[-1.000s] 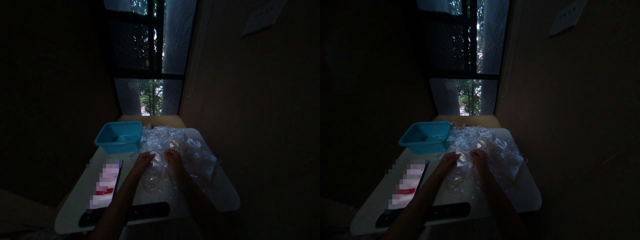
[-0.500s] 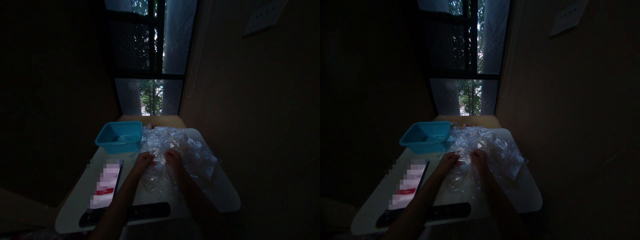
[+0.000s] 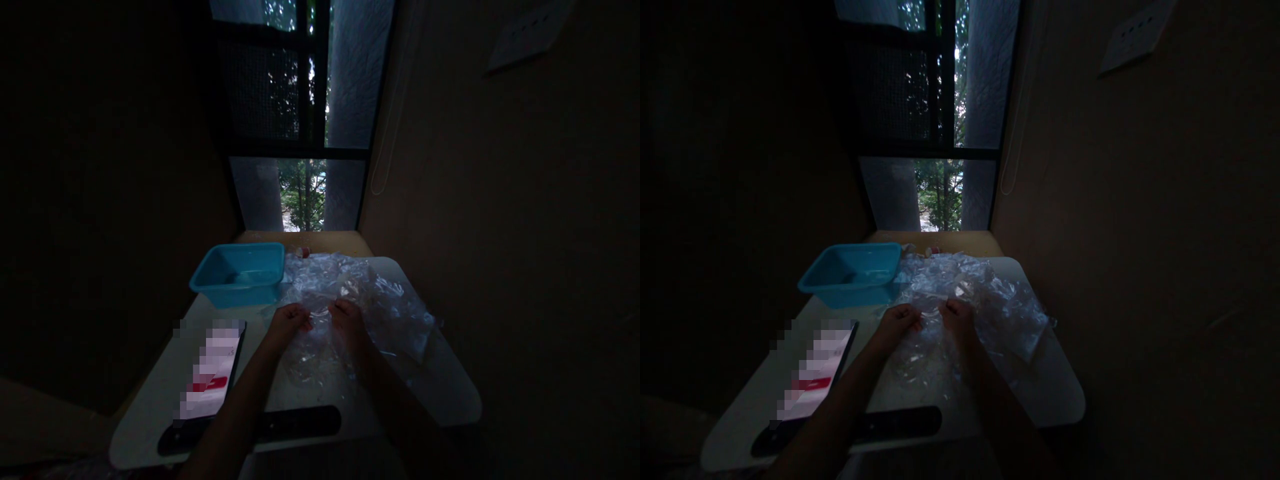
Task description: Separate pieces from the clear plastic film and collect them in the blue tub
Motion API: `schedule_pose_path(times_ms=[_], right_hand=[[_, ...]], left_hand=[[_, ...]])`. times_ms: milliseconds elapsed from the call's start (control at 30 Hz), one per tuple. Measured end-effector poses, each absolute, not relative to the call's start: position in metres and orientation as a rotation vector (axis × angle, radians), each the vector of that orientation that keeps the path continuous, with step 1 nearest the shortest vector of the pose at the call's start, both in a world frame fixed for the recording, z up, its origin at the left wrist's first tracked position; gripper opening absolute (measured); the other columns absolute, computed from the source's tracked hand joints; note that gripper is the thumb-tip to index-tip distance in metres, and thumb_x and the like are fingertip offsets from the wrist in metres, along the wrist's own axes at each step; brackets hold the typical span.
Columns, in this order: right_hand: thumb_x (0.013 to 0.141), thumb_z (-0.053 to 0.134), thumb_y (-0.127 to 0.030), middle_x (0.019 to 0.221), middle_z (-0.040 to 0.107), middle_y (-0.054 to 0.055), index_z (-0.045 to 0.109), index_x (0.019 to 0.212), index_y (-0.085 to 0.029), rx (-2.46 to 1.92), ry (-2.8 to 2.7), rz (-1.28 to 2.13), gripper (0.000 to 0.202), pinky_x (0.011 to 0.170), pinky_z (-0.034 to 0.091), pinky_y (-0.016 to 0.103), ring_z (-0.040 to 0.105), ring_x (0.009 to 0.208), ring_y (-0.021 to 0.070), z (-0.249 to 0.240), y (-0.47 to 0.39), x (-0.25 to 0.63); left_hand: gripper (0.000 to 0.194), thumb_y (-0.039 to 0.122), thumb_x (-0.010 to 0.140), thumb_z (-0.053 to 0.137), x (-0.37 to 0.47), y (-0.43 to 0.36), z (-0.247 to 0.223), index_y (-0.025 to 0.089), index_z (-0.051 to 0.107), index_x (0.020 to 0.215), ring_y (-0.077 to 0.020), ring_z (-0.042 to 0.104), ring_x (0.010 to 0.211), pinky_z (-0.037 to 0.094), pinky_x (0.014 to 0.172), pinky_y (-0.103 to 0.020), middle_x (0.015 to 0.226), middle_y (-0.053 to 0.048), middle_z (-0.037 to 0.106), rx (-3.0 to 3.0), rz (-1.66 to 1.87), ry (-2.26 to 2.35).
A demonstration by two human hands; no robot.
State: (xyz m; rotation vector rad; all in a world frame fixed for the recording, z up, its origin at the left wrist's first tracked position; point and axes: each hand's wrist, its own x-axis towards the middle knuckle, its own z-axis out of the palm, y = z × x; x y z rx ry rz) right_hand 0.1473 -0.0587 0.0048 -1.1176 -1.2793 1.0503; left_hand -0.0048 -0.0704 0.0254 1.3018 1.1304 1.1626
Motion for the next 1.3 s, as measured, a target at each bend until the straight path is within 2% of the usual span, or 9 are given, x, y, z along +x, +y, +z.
schedule_pose_path(times_ms=[233, 500, 867, 1300], right_hand=[[0.060, 0.052, -0.030, 0.044, 0.029, -0.007, 0.038, 0.047, -0.017, -1.139, -1.308, 1.060, 0.024, 0.038, 0.020, 0.018, 0.027, 0.040, 0.0046, 0.0007, -0.0558, 0.1482], [0.060, 0.052, -0.030, 0.045, 0.034, -0.006, 0.045, 0.051, -0.016, -1.156, -1.258, 1.051, 0.019, 0.039, 0.023, 0.018, 0.030, 0.041, 0.0051, -0.0015, -0.0547, 0.1470], [0.067, 0.049, -0.033, 0.038, 0.031, -0.008, 0.038, 0.047, -0.017, -1.049, -1.321, 1.125, 0.028, 0.036, 0.019, 0.018, 0.027, 0.035, 0.0037, 0.0053, -0.0588, 0.1498], [0.063, 0.052, -0.031, 0.036, 0.032, -0.008, 0.040, 0.047, -0.017, -1.079, -1.272, 1.112, 0.024, 0.034, 0.019, 0.018, 0.028, 0.033, 0.0034, 0.0046, -0.0582, 0.1474]], left_hand=[[0.020, 0.032, 0.061, 0.059, -0.0070, -0.0685, 0.0201, 0.014, 0.055, 0.054, -0.0101, 0.051, 0.043, 0.038, 0.048, -0.022, 0.046, 0.001, 0.057, 1.227, 1.247, 1.099], [0.018, 0.031, 0.059, 0.060, -0.0066, -0.0691, 0.0230, 0.014, 0.056, 0.055, -0.0103, 0.050, 0.042, 0.038, 0.046, -0.021, 0.045, 0.001, 0.056, 1.162, 1.291, 1.153], [0.020, 0.033, 0.061, 0.059, -0.0057, -0.0691, 0.0231, 0.014, 0.053, 0.054, -0.0091, 0.048, 0.042, 0.036, 0.044, -0.020, 0.045, 0.002, 0.054, 1.169, 1.305, 1.147], [0.021, 0.034, 0.060, 0.060, -0.0057, -0.0642, 0.0154, 0.014, 0.054, 0.056, -0.0089, 0.047, 0.040, 0.036, 0.045, -0.021, 0.044, 0.002, 0.053, 1.139, 1.361, 1.121]])
